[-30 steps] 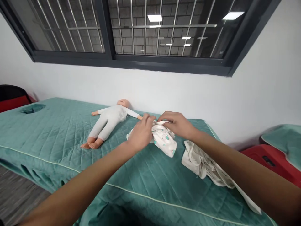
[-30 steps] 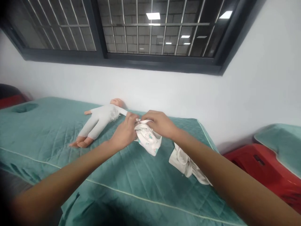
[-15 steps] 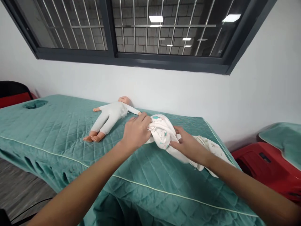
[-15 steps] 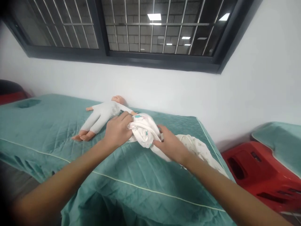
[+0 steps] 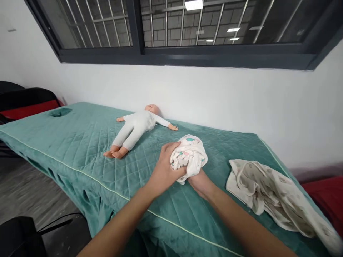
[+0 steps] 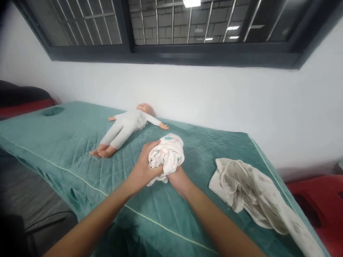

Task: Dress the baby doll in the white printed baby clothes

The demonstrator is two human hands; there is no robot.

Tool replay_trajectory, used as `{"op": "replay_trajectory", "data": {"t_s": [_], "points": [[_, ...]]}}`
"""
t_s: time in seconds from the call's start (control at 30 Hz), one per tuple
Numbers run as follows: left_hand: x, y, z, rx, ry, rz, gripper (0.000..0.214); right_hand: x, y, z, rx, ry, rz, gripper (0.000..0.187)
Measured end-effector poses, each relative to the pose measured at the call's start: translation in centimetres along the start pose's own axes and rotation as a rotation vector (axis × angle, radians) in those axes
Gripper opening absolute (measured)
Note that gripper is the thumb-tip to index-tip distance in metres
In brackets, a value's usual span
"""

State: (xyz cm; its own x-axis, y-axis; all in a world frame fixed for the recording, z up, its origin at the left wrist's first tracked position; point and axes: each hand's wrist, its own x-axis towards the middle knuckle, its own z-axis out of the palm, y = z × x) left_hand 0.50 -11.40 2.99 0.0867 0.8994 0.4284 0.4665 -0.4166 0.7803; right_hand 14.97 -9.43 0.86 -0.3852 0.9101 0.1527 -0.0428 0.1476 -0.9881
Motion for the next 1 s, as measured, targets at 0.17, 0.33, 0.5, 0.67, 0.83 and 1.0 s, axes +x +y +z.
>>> {"op": "replay_trajectory", "data": {"t_s": [0.17,0.33,0.5,0.67,0.83,1.0], "points": [[0.7,-4.1,-0.5,0.068,0.105,-0.093,0.058,1.5,4.1,0.7,0.247,-0.15,0.136,0.061],[1.0,-8.3,-2.8,0.102,0.208,-0.128,0.041,1.7,4.1,-1.9,0.327,-0.207,0.164,0.049],[-1.4,-10.1,-9.8,0.343,0.358,-0.163,0.03,1.6,3.5,-5.0,0.371,0.002,0.13,0.036],[-8.5,-9.5,-21.1,0.648,0.555,0.032,0.026,0.7,4.1,-5.5,0.348,0.098,0.152,0.035],[-17.8,-9.2,-31.7,1.033,0.717,-0.21,0.028,-0.8,3.7,-5.2,0.267,0.116,0.152,0.037],[-26.2,-11.0,-36.8,1.176,0.851,-0.772,0.033,-2.1,3.7,-4.9,0.158,0.118,0.154,0.039]]}}
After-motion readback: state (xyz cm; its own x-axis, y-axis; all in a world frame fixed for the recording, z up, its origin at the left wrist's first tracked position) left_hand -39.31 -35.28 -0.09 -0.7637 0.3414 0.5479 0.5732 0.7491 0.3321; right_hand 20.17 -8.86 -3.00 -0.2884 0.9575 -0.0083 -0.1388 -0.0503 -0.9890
